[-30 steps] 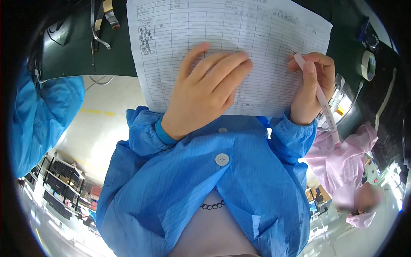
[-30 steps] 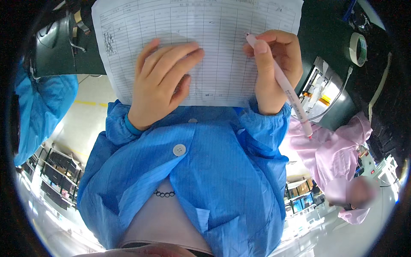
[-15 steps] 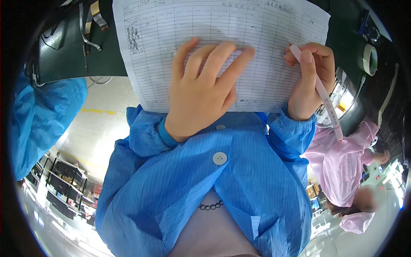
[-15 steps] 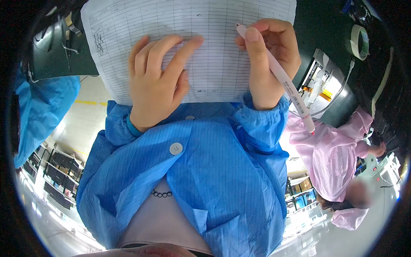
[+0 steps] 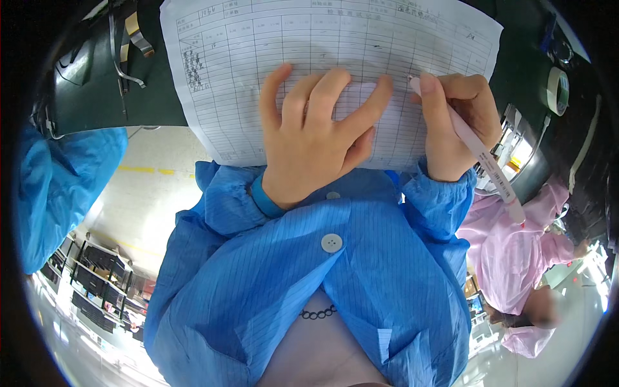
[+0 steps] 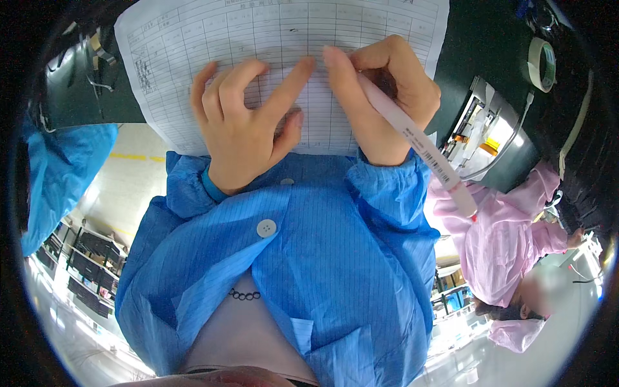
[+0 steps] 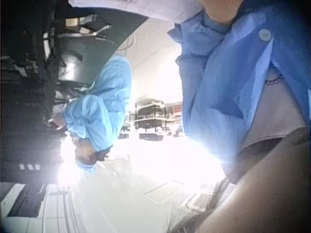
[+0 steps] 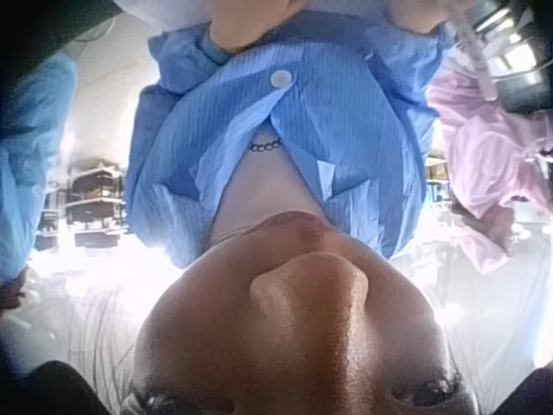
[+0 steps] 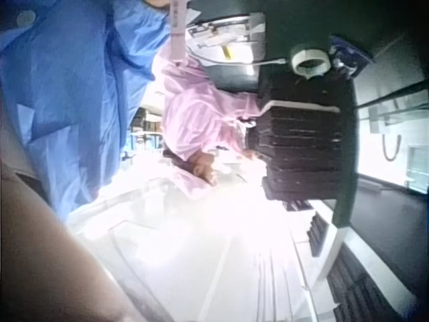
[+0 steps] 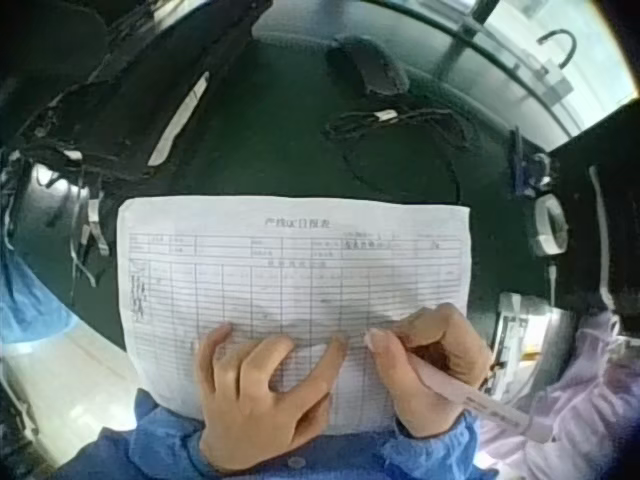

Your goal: Testing tablet components by connecting them to a test fixture and monitoring the screen output.

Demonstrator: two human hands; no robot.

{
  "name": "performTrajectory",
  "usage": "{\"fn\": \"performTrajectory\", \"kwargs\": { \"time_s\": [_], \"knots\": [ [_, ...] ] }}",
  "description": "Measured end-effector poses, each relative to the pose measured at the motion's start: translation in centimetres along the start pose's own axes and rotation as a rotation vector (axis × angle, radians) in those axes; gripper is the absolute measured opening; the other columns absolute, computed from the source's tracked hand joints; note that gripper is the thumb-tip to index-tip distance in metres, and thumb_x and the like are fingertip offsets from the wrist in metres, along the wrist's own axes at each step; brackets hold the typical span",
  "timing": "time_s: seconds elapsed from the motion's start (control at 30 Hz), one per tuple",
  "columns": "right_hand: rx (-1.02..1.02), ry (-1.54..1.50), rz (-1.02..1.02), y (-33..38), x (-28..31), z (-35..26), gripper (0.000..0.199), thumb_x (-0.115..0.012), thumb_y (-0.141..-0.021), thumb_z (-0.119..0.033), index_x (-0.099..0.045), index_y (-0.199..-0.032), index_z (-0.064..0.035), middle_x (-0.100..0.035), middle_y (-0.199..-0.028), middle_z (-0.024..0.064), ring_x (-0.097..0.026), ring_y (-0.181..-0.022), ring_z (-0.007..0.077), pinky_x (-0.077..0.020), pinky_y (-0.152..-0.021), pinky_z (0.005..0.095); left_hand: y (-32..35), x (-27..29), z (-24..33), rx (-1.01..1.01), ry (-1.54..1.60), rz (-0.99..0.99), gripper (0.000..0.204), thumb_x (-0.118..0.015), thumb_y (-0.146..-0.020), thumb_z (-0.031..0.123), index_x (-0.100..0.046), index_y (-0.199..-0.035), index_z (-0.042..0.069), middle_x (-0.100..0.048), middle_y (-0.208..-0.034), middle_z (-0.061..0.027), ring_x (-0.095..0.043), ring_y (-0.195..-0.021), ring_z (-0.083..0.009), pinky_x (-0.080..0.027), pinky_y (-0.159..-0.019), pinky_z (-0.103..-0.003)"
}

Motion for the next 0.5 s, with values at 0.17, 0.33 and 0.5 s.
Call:
{"fn": "performTrajectory", "kwargs": {
  "time_s": [0.17,0.33,0.5],
  "knots": [
    [-0.121,-0.123,-0.002,-0.27,-0.46,0.54,0.020,-0.069,-0.079,-0.006,-0.053,-0.067,-0.0037,-0.053,-0.055,-0.0009,-0.045,-0.050,0.0024,-0.0352,-0.046,0.0183,0.14,-0.59,0.22,-0.001,-0.026,0.034,0.041,-0.059,-0.071,0.031,-0.064,-0.111,0.031,-0.044,-0.108,-0.0036,-0.041,-0.101,-0.0206,-0.032,-0.098,-0.048],
    [-0.104,-0.044,-0.061,-0.32,-0.68,0.42,0.020,-0.067,-0.081,-0.008,-0.053,-0.068,-0.0028,-0.054,-0.054,0.0007,-0.047,-0.049,0.0039,-0.0365,-0.046,0.0195,0.24,-0.58,0.29,-0.003,-0.036,0.036,0.039,-0.057,-0.072,0.034,-0.064,-0.111,0.032,-0.044,-0.108,-0.0032,-0.041,-0.101,-0.0204,-0.033,-0.099,-0.048],
    [-0.103,-0.013,-0.078,-0.31,-0.94,0.24,0.020,-0.066,-0.081,-0.008,-0.053,-0.067,-0.0022,-0.054,-0.054,0.0015,-0.048,-0.049,0.0045,-0.0373,-0.046,0.0201,0.35,-0.37,0.06,0.005,-0.039,0.043,0.039,-0.056,-0.072,0.033,-0.064,-0.110,0.031,-0.045,-0.108,-0.0032,-0.041,-0.100,-0.0202,-0.033,-0.099,-0.047]
  ]
}}
Point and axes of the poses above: each hand's wrist, its own y-axis away from the middle knuckle, its own x-axis out of the back of the hand, z = x × y, the point moved 7 cm from there along -y, towards the middle knuckle
